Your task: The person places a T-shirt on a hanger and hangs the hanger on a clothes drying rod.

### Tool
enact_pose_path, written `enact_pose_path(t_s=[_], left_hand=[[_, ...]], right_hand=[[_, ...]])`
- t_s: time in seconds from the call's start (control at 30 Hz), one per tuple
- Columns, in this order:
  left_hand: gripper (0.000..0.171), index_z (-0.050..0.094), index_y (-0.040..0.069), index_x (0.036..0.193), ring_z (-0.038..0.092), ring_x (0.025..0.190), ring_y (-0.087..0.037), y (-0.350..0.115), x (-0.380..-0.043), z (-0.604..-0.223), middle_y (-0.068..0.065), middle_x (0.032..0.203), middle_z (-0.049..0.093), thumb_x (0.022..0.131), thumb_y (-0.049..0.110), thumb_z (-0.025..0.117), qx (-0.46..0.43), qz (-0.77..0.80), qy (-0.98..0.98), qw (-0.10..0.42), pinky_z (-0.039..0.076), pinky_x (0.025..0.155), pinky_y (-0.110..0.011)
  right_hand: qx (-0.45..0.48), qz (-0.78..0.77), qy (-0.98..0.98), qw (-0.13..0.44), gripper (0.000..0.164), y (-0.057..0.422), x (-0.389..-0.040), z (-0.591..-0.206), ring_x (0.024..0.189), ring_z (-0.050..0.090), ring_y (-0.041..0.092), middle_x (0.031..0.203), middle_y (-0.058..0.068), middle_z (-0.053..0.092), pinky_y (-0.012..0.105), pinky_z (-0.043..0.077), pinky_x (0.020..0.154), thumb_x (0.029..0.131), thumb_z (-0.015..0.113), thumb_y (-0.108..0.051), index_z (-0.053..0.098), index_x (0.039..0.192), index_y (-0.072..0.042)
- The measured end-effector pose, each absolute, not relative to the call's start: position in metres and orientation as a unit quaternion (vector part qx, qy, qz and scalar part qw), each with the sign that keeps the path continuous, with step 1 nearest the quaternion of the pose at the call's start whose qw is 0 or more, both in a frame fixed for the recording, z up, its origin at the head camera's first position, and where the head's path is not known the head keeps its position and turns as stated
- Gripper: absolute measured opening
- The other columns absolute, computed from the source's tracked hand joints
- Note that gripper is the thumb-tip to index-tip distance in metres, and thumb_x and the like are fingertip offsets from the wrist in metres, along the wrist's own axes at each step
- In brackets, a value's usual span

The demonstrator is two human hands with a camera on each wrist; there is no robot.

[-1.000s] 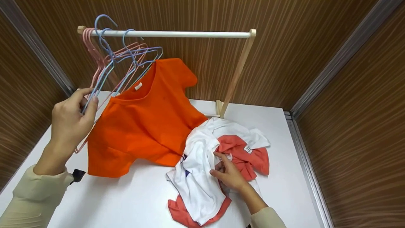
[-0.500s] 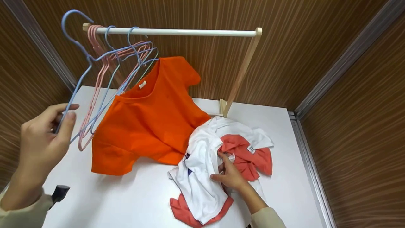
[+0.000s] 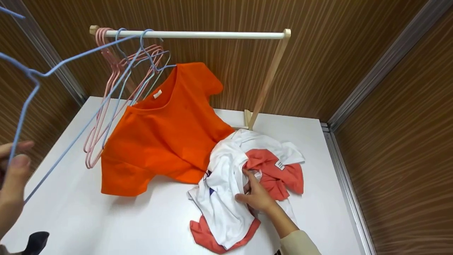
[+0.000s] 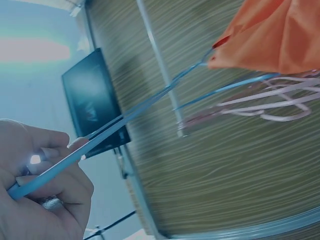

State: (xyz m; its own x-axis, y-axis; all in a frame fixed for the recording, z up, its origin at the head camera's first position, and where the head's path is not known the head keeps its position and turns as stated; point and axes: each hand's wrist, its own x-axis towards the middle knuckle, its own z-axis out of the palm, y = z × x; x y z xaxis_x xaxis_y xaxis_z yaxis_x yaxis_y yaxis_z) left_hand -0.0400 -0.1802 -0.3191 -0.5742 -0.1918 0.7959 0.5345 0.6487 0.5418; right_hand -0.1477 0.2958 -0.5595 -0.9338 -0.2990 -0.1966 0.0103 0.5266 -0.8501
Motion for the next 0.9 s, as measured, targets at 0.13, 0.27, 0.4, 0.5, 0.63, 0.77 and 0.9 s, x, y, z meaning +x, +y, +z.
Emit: enact_pose_path(t_s=[0.13, 0.27, 0.4, 0.5, 0.63, 0.77, 0.9], left_hand=[[0.022, 0.069, -0.002, 0.099, 0.031, 0.046, -0.001, -0.185, -0.034, -0.327, 0.002, 0.054, 0.046, 0.078, -0.005, 0.064, -0.114, -0.435, -0.765, 0.462, 0.020, 0.044, -0.012], [0.020, 0.067, -0.008, 0.095, 0.033, 0.045, -0.002, -0.187, -0.031, -0.334, 0.000, 0.054, 0.047, 0.075, -0.008, 0.065, -0.122, -0.465, -0.737, 0.475, 0.022, 0.044, -0.012], [0.020, 0.066, -0.011, 0.094, 0.033, 0.044, -0.002, -0.183, -0.028, -0.337, -0.001, 0.054, 0.047, 0.074, -0.009, 0.063, -0.138, -0.490, -0.724, 0.466, 0.022, 0.042, -0.012], [0.020, 0.065, -0.012, 0.094, 0.033, 0.044, -0.002, -0.174, -0.030, -0.337, -0.001, 0.054, 0.047, 0.075, -0.009, 0.062, -0.159, -0.507, -0.717, 0.452, 0.022, 0.041, -0.012], [0.020, 0.065, -0.011, 0.096, 0.034, 0.045, -0.002, -0.156, -0.035, -0.333, 0.000, 0.055, 0.048, 0.077, -0.010, 0.060, -0.188, -0.522, -0.713, 0.429, 0.024, 0.040, -0.011], [0.020, 0.065, -0.008, 0.098, 0.037, 0.048, -0.002, -0.137, -0.038, -0.329, 0.002, 0.058, 0.050, 0.079, -0.009, 0.059, -0.215, -0.523, -0.723, 0.398, 0.026, 0.041, -0.011], [0.021, 0.066, -0.003, 0.099, 0.038, 0.050, -0.001, -0.122, -0.040, -0.328, 0.004, 0.060, 0.052, 0.079, -0.009, 0.059, -0.235, -0.515, -0.740, 0.363, 0.029, 0.044, -0.012]], right_hand=[[-0.058, -0.466, 0.867, 0.167, 0.085, 0.295, -0.144, -0.559, 0.066, 0.052, 0.027, 0.085, 0.018, 0.048, 0.032, 0.047, 0.051, 0.072, 0.078, -0.021, 0.026, 0.140, -0.022], [-0.028, -0.462, 0.868, 0.181, 0.091, 0.293, -0.140, -0.556, 0.072, 0.052, 0.028, 0.087, 0.018, 0.047, 0.034, 0.048, 0.055, 0.072, 0.079, -0.023, 0.022, 0.143, -0.024], [-0.022, -0.432, 0.882, 0.189, 0.102, 0.293, -0.133, -0.551, 0.101, 0.048, 0.026, 0.111, 0.016, 0.046, 0.037, 0.047, 0.076, 0.068, 0.081, -0.028, 0.014, 0.145, -0.024], [-0.035, -0.399, 0.895, 0.199, 0.112, 0.294, -0.127, -0.548, 0.112, 0.042, 0.024, 0.130, 0.012, 0.036, 0.038, 0.044, 0.086, 0.065, 0.083, -0.027, 0.007, 0.147, -0.023], [-0.041, -0.367, 0.906, 0.210, 0.115, 0.295, -0.121, -0.545, 0.089, 0.052, 0.024, 0.108, 0.015, 0.048, 0.035, 0.050, 0.069, 0.065, 0.083, -0.020, 0.001, 0.147, -0.023], [-0.030, -0.374, 0.907, 0.189, 0.110, 0.295, -0.119, -0.541, 0.087, 0.052, 0.024, 0.103, 0.015, 0.050, 0.032, 0.049, 0.065, 0.066, 0.082, -0.015, 0.008, 0.147, -0.024], [-0.058, -0.412, 0.896, 0.158, 0.097, 0.290, -0.116, -0.527, 0.077, 0.052, 0.023, 0.092, 0.015, 0.052, 0.030, 0.048, 0.063, 0.069, 0.077, -0.008, 0.018, 0.145, -0.024]])
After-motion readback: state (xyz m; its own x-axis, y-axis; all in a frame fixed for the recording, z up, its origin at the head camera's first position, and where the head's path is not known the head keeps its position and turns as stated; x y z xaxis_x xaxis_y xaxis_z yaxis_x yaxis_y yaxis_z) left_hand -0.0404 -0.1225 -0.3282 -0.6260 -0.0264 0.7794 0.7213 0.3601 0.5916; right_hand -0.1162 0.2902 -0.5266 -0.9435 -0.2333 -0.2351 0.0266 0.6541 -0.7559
